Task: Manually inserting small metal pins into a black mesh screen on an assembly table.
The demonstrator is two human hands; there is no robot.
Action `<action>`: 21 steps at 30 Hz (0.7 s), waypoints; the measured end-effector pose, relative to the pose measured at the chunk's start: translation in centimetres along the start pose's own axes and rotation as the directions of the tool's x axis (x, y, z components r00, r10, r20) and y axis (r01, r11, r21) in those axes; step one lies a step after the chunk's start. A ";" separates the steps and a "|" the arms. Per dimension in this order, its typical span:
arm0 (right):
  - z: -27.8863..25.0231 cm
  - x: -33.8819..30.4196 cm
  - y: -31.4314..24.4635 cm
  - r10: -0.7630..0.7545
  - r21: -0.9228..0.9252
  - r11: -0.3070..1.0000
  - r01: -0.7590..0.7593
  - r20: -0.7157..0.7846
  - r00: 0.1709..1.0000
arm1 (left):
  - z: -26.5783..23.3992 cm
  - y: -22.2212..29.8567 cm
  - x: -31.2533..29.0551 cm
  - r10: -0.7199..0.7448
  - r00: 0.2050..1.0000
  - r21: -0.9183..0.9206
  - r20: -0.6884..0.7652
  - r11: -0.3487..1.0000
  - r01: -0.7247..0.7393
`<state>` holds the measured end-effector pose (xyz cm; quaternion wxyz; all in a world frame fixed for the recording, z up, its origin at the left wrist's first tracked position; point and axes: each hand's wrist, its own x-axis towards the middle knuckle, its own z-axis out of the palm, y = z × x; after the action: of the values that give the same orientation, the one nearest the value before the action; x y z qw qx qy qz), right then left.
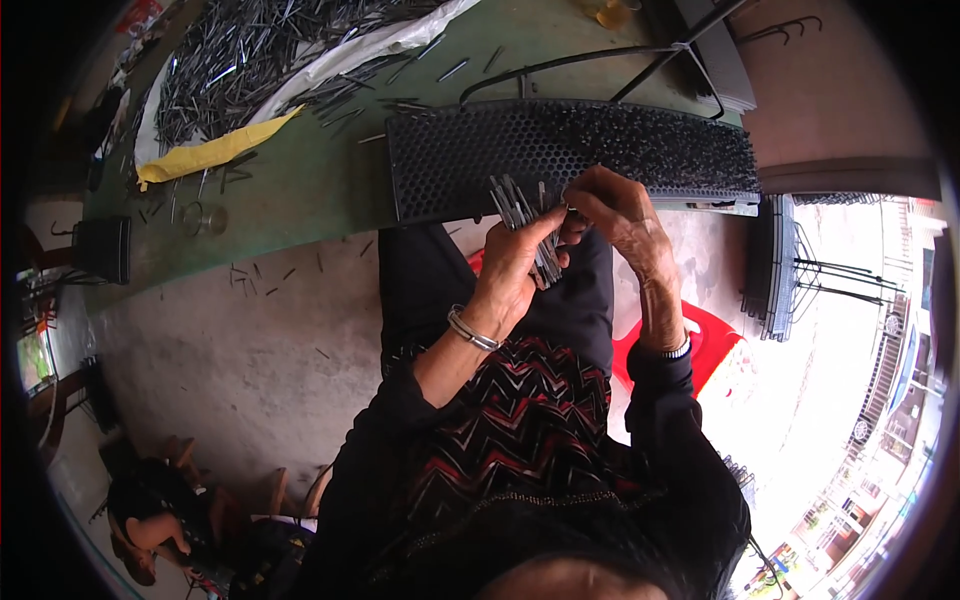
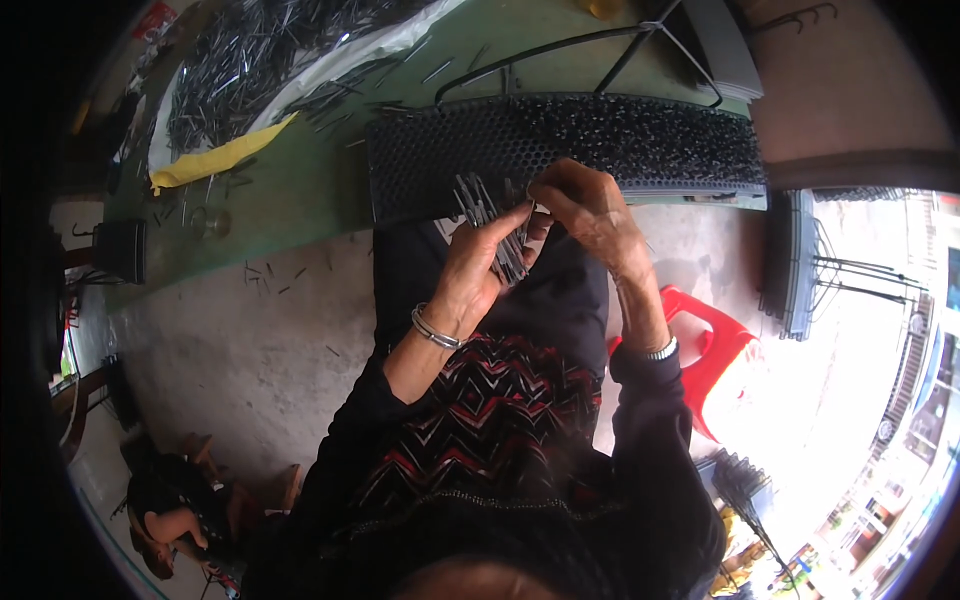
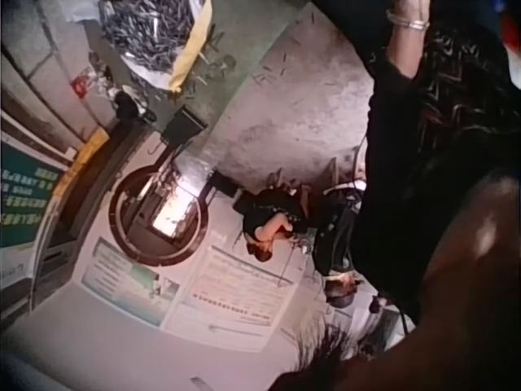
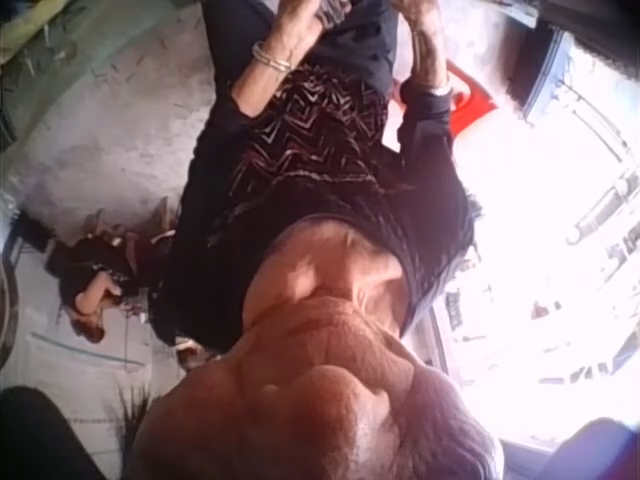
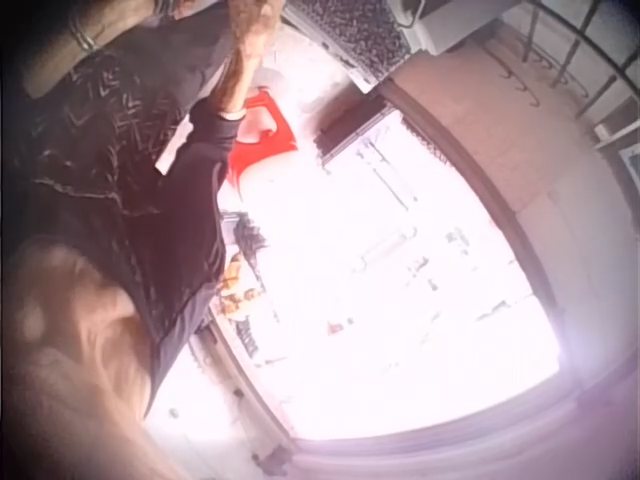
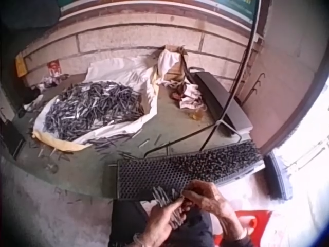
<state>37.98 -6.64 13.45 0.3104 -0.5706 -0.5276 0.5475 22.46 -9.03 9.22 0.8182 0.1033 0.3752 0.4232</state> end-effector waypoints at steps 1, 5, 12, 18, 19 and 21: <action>0.0 0.2 0.4 -0.006 -0.006 1.000 0.006 -0.018 1.000 | 0.0 0.0 0.0 -0.003 1.000 -0.012 -0.009 1.000 0.003; 0.1 0.4 1.2 0.000 0.012 1.000 0.000 -0.041 0.999 | 0.2 0.4 -0.1 0.009 0.999 0.060 -0.049 0.998 -0.006; 0.2 0.3 1.4 -0.015 -0.006 1.000 0.014 -0.062 0.998 | 0.2 0.6 -0.2 0.054 0.997 0.109 -0.050 0.993 -0.048; 0.3 -0.1 0.6 -0.017 -0.038 0.999 0.014 -0.079 0.997 | -0.2 0.6 -0.3 0.063 0.997 0.170 -0.039 0.984 -0.055; 0.3 -0.1 0.7 -0.011 -0.011 1.000 0.010 -0.067 0.998 | -0.2 0.7 -0.3 0.075 0.997 0.184 -0.035 0.981 -0.068; 0.3 -0.1 0.9 -0.005 0.016 1.000 0.006 -0.054 0.999 | -0.3 0.5 -0.4 0.074 0.997 0.181 -0.031 0.981 -0.067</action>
<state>37.89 -7.02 12.59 0.3305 -0.5811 -0.5164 0.5352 21.78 -9.10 9.46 0.7826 0.1822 0.4235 0.4183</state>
